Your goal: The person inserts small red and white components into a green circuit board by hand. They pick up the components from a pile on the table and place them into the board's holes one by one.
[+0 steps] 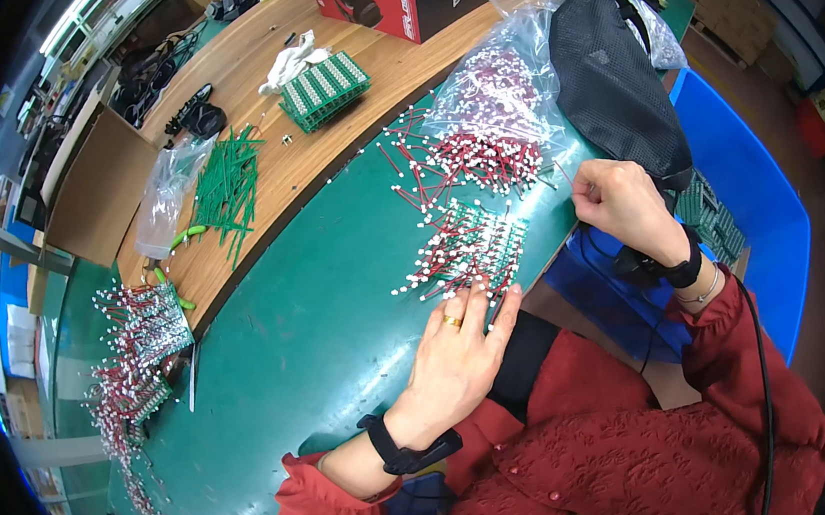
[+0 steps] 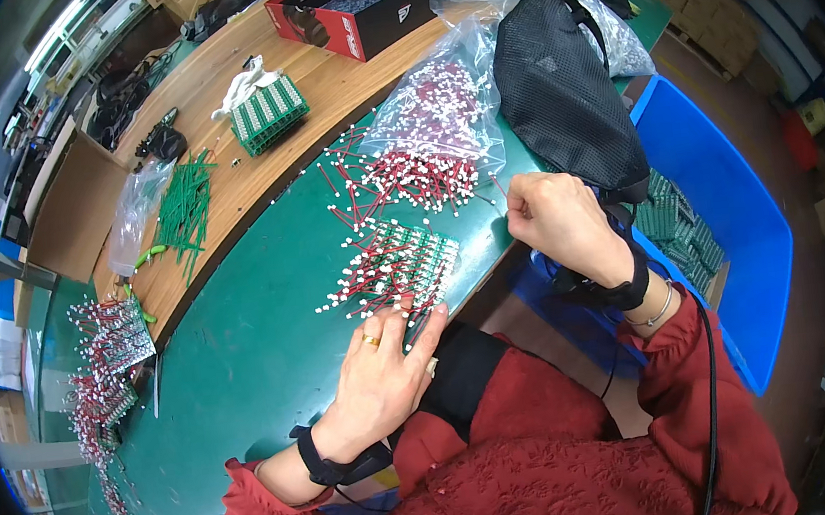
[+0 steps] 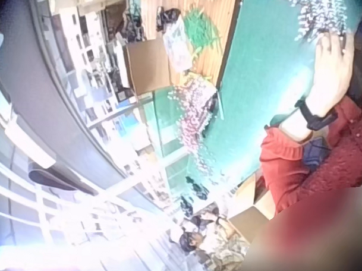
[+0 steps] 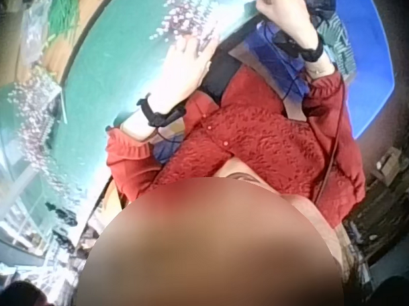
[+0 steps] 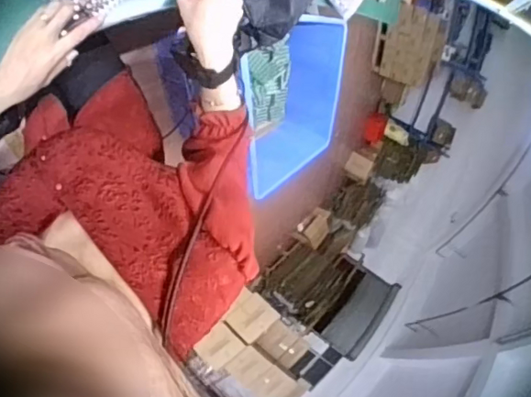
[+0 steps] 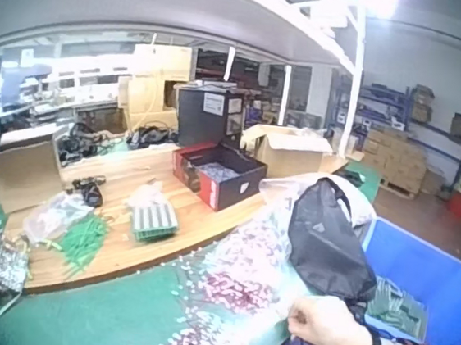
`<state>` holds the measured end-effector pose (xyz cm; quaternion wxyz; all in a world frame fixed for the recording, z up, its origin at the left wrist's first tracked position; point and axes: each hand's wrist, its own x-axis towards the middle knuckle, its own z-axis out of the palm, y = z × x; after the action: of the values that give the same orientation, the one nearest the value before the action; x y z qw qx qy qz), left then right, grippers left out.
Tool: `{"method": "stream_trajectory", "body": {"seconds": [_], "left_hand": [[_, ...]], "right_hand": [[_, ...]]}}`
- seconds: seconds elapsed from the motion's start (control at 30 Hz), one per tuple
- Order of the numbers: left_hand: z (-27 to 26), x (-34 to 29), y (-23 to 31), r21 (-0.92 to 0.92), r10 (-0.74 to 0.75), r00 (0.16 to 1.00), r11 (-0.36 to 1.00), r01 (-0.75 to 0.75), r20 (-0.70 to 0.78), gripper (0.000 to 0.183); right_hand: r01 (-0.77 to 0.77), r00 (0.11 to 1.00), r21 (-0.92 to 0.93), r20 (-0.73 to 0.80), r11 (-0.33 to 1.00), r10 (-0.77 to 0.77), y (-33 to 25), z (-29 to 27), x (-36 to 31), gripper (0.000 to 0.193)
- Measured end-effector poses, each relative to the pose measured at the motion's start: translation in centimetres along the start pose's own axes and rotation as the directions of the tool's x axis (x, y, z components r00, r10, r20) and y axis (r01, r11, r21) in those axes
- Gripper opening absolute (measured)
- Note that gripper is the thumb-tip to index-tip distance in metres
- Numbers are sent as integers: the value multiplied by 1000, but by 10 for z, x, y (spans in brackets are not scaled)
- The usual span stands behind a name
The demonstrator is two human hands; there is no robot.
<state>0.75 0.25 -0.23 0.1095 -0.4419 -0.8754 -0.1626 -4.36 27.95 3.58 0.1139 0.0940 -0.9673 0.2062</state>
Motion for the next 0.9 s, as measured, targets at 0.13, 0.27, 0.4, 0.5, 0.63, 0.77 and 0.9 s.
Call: {"method": "stream_trajectory", "body": {"seconds": [0.13, 0.27, 0.4, 0.5, 0.63, 0.77, 0.9], "left_hand": [[0, 1, -1, -6, 7, 1000, 1000, -7, 0, 74], [-4, 1, 1, -44, 11, 999, 999, -9, 35, 61], [-4, 1, 0, -61, 11, 1000, 998, -10, 23, 65], [-2, 1, -1, -52, 5, 1000, 999, -5, 13, 76], [-2, 0, -2, -52, -1, 999, 999, 3, 40, 76], [-2, 1, -1, -36, -13, 998, 999, 15, 60, 77], [-2, 1, -2, -60, -10, 1000, 998, 11, 10, 73]], "right_hand": [[-116, 992, 175, 63, 978, 106, -1, -5, -2, 12], [-162, 987, 342, 66, 926, 148, 3, -6, -3, 19], [-245, 968, 645, 198, 724, 151, 8, 4, 3, 14], [-340, 939, 746, 296, 573, 172, 8, 12, 7, 10], [-382, 920, 715, 355, 586, 167, 11, 13, 13, 10], [-246, 962, 582, 242, 775, 124, 14, 17, 12, 10], [53, 993, 332, 85, 942, -85, 17, 17, 12, 10]]}}
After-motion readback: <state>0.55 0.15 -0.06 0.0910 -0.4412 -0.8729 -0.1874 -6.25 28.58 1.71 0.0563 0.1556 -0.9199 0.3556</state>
